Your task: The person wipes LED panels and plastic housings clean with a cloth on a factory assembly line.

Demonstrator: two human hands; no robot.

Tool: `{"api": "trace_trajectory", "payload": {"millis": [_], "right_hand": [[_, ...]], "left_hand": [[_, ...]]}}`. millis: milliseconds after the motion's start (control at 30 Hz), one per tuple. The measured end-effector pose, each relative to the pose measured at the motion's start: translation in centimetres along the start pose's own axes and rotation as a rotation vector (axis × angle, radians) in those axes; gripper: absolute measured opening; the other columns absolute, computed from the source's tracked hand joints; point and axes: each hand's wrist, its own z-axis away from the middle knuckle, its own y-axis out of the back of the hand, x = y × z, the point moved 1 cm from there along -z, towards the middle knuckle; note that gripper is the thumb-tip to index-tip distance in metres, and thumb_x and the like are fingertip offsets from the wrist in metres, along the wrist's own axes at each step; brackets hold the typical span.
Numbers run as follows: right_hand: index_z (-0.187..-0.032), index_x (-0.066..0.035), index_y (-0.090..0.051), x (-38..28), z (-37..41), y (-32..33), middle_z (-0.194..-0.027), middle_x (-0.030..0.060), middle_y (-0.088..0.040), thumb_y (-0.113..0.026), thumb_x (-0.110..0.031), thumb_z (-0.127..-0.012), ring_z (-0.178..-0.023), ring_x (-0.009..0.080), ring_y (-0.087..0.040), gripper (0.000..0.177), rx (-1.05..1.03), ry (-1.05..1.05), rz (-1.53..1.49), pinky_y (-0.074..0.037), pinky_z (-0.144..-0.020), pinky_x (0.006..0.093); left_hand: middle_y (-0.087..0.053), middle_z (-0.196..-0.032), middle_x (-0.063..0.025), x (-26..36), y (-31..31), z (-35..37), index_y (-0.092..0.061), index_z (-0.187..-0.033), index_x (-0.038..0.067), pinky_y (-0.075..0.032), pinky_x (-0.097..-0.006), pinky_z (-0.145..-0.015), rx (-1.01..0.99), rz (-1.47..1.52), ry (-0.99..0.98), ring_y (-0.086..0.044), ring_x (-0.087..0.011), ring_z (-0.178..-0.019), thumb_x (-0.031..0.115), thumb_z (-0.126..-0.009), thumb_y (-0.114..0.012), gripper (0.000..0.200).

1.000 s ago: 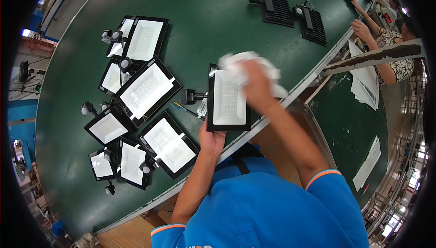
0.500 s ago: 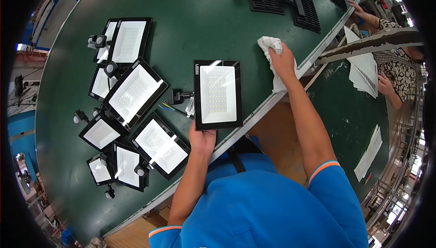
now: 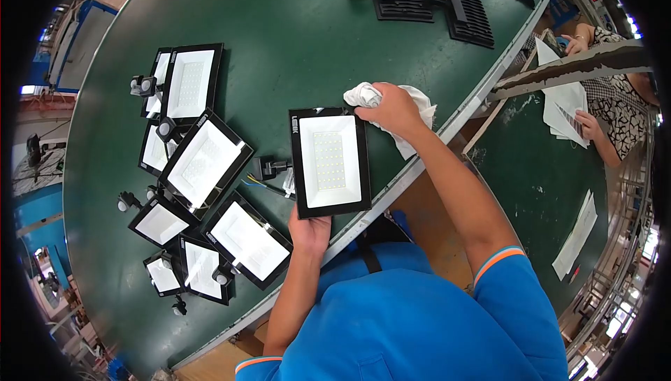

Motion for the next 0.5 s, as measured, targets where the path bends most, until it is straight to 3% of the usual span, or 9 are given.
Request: {"api": "trace_trajectory", "payload": {"millis": [67, 500], "right_hand": [[-0.091, -0.005, -0.065, 0.7, -0.4, 0.0, -0.081, 0.0118, -0.065, -0.072, -0.026, -0.062, -0.076, 0.0268, -0.062, 0.036, -0.038, -0.050, -0.113, -0.046, -0.068, 0.0346], [-0.090, -0.004, -0.065, 1.5, -1.1, 0.1, -0.079, 0.0105, -0.066, -0.072, -0.024, -0.063, -0.074, 0.0220, -0.063, 0.034, -0.071, -0.073, -0.084, -0.047, -0.068, 0.0322]], "left_hand": [[-0.053, -0.120, -0.0161, -0.1, 0.2, 0.0, -0.047, -0.118, -0.006, -0.044, -0.0384, -0.094, -0.021, -0.019, -0.002, -0.053, -0.0266, -0.110, 0.016, -0.092, -0.034, 0.035], [-0.053, -0.120, -0.0165, 0.0, -0.2, 0.2, -0.047, -0.117, -0.006, -0.043, -0.0388, -0.095, -0.036, -0.020, -0.007, -0.053, -0.0273, -0.110, 0.015, -0.092, -0.034, 0.035]]}}
